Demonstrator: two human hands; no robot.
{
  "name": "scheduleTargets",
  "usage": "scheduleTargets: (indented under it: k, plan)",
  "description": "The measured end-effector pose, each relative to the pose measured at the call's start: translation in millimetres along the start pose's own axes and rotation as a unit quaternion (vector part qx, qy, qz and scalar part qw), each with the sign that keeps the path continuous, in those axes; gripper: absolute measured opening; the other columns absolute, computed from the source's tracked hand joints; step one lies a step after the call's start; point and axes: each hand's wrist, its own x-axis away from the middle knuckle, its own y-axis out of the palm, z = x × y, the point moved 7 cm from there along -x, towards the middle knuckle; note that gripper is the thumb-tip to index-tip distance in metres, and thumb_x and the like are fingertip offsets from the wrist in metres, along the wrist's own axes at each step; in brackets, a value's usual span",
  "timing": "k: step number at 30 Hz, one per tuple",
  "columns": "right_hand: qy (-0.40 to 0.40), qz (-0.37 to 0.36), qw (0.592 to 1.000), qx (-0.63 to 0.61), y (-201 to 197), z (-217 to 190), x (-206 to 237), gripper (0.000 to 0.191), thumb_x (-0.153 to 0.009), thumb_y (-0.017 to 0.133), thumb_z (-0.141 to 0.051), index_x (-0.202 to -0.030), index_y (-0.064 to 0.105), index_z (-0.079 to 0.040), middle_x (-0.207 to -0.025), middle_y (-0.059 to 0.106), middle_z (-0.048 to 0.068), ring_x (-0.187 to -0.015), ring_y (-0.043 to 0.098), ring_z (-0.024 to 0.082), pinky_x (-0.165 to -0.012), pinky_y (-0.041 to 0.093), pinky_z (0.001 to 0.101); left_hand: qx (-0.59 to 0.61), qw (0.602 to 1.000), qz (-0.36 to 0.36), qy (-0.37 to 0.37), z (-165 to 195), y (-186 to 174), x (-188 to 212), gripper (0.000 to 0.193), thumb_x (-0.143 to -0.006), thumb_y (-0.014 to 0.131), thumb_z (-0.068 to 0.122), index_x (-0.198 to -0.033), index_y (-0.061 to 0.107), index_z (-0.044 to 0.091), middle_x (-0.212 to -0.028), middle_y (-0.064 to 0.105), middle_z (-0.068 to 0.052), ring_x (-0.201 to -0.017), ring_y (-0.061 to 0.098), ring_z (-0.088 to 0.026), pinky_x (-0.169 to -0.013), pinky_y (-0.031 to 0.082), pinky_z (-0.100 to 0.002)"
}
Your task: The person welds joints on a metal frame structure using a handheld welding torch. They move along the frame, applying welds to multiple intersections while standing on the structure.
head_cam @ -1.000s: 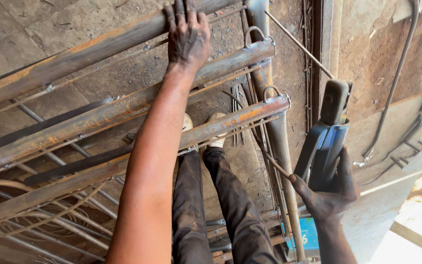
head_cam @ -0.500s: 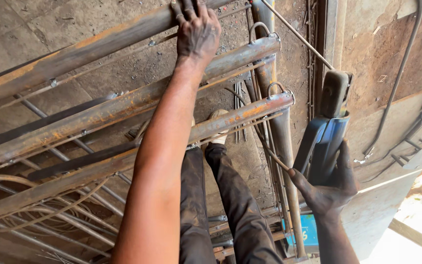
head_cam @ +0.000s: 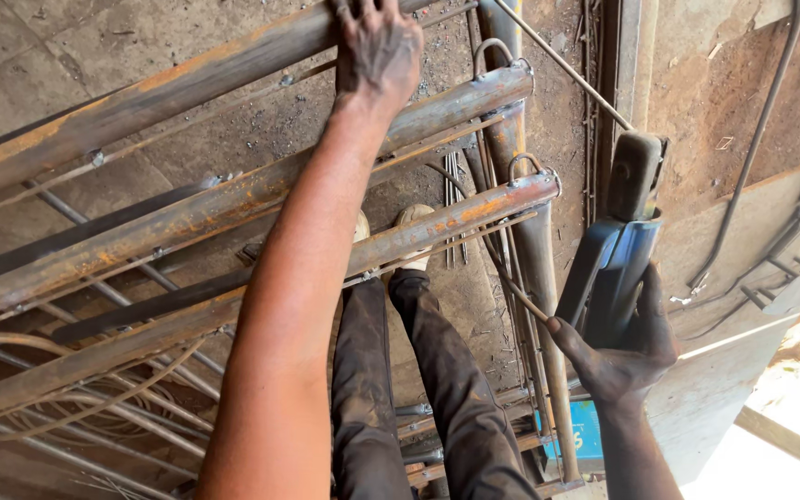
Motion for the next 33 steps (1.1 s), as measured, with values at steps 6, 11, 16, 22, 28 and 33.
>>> scheduleTargets:
  k: [6,11,16,22,28,33]
  plan:
    - [-0.035,0.007,0.998,0.051,5.1,-11.2,-2.3,0.106,-0.079,0.095,-0.03,-0.155,0.04,0.018,-0.142,0.06,0.027,-0.13,0.063,0.027,-0.111,0.053,0.0363,0.064,0.997,-0.047,0.018,-8.0,-1.7,-2.8,0.025,-0.101,0.054,0.014,-0.1,0.071,-0.006,-0.142,0.049,-0.029,-0.135,0.045,-0.047,-0.111,0.027,-0.075]
    - [-0.1,0.001,0.982,0.157,1.9,-45.4,-18.1,0.1,-0.075,0.094,-0.036,-0.148,0.05,0.018,-0.128,0.068,0.028,-0.112,0.07,0.029,-0.096,0.058,0.0349,0.063,0.997,0.033,-0.008,-14.7,-12.1,2.4,0.025,-0.101,0.055,0.011,-0.104,0.072,-0.005,-0.154,0.043,-0.026,-0.139,0.041,-0.045,-0.113,0.028,-0.073]
    - [-0.137,-0.032,0.967,0.211,9.3,-79.1,-33.1,0.096,-0.08,0.09,-0.043,-0.144,0.053,0.019,-0.123,0.069,0.029,-0.105,0.073,0.033,-0.09,0.06,0.0361,0.093,0.994,-0.041,-0.043,-17.8,-0.2,1.4,0.028,-0.099,0.053,0.007,-0.081,0.074,0.0,-0.156,0.04,-0.023,-0.145,0.037,-0.044,-0.118,0.023,-0.072]
    - [-0.157,-0.053,0.969,0.182,20.5,-94.0,-43.3,0.095,-0.081,0.089,-0.042,-0.145,0.052,0.019,-0.117,0.07,0.025,-0.102,0.073,0.031,-0.088,0.059,0.0363,0.021,0.999,-0.044,-0.006,-16.5,-6.0,-0.3,0.023,-0.095,0.054,-0.001,-0.085,0.074,0.0,-0.161,0.033,-0.025,-0.149,0.03,-0.05,-0.12,0.016,-0.074]
    - [-0.155,-0.046,0.97,0.179,21.0,-91.8,-42.7,0.096,-0.081,0.089,-0.042,-0.146,0.051,0.019,-0.12,0.07,0.028,-0.104,0.073,0.031,-0.088,0.059,0.0366,0.018,0.999,-0.043,-0.003,-19.1,-6.8,-0.6,0.025,-0.097,0.051,0.001,-0.099,0.076,-0.002,-0.163,0.028,-0.025,-0.15,0.024,-0.05,-0.121,0.011,-0.074]
    - [-0.147,-0.044,0.966,0.208,21.7,-87.9,-42.7,0.099,-0.079,0.09,-0.045,-0.146,0.052,0.017,-0.122,0.069,0.029,-0.108,0.073,0.032,-0.09,0.06,0.0366,0.025,0.997,0.072,-0.012,-16.8,-33.5,-1.7,0.036,-0.101,0.051,0.006,-0.127,0.071,-0.007,-0.164,0.026,-0.023,-0.152,0.022,-0.047,-0.124,0.009,-0.072]
